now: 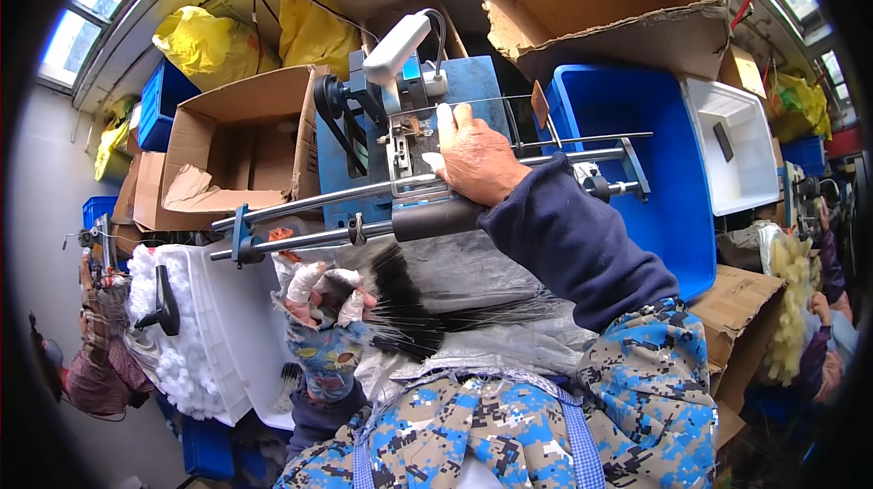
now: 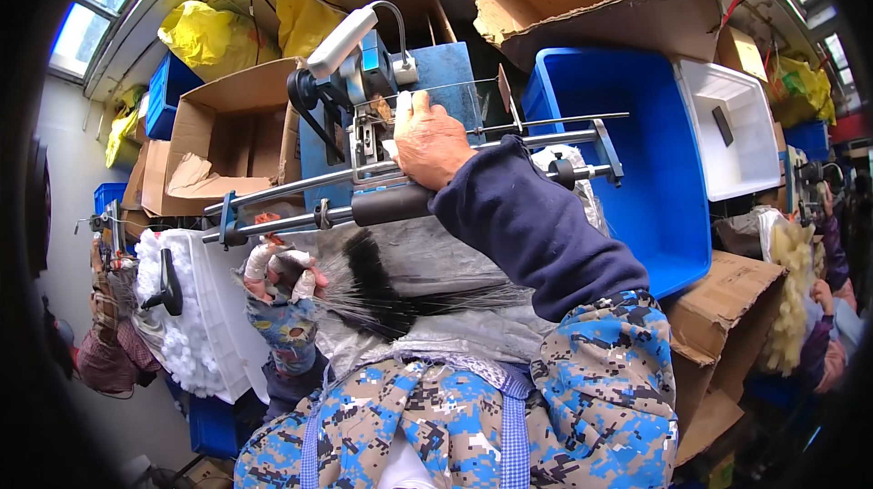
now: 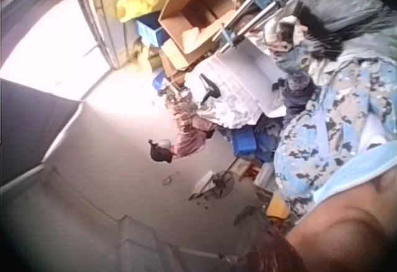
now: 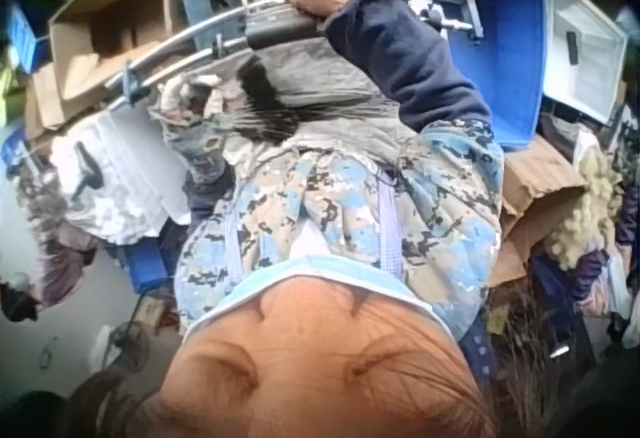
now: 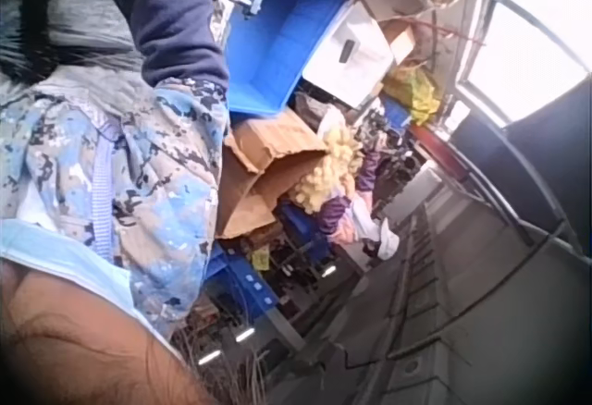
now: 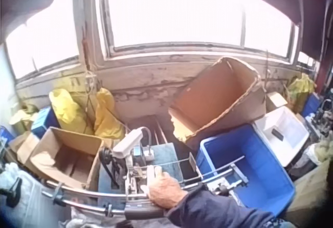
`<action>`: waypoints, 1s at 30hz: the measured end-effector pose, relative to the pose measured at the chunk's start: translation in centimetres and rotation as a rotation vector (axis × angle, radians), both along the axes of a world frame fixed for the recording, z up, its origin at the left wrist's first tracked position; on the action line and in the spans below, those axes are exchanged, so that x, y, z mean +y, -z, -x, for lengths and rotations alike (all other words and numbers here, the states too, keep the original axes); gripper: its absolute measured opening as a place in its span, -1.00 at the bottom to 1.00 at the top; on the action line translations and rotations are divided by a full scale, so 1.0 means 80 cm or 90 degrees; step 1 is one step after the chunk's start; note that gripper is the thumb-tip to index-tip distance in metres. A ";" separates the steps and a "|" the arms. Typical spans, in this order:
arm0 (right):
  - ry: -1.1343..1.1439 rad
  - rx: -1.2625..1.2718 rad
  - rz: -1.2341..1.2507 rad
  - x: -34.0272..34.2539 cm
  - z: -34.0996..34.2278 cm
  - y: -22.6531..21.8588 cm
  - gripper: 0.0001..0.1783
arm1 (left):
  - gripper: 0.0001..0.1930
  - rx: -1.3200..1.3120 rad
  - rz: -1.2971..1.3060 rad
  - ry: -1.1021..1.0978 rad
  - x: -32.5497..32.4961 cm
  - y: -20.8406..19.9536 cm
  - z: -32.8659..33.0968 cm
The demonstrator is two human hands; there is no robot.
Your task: The person operates a manual machine in a cluttered workshop, repeatedly feeding a bundle of black bristles into a cutting mechanism. They use their left hand to hold the bristles and their right hand to pull a lever, processing the material in a repetitive cycle.
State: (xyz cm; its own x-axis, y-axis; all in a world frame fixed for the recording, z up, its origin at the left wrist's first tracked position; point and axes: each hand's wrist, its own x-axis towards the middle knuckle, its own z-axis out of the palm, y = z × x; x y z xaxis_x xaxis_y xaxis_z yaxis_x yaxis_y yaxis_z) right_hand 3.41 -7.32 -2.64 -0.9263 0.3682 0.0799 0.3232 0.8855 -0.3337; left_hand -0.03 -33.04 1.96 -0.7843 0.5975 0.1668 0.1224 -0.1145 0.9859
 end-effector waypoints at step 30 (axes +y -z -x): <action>-0.281 0.235 0.690 -0.091 -0.095 -0.082 -0.67 | -0.75 0.140 -0.086 0.094 0.025 -0.008 -0.021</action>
State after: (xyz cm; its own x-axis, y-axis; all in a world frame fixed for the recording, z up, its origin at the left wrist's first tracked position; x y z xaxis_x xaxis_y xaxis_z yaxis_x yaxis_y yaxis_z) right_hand 11.03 -14.64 3.90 -0.9750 0.0684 0.2113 -0.2037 0.1032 -0.9736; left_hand 1.66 -31.08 2.61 -0.6270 0.6633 0.4085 0.3034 -0.2750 0.9123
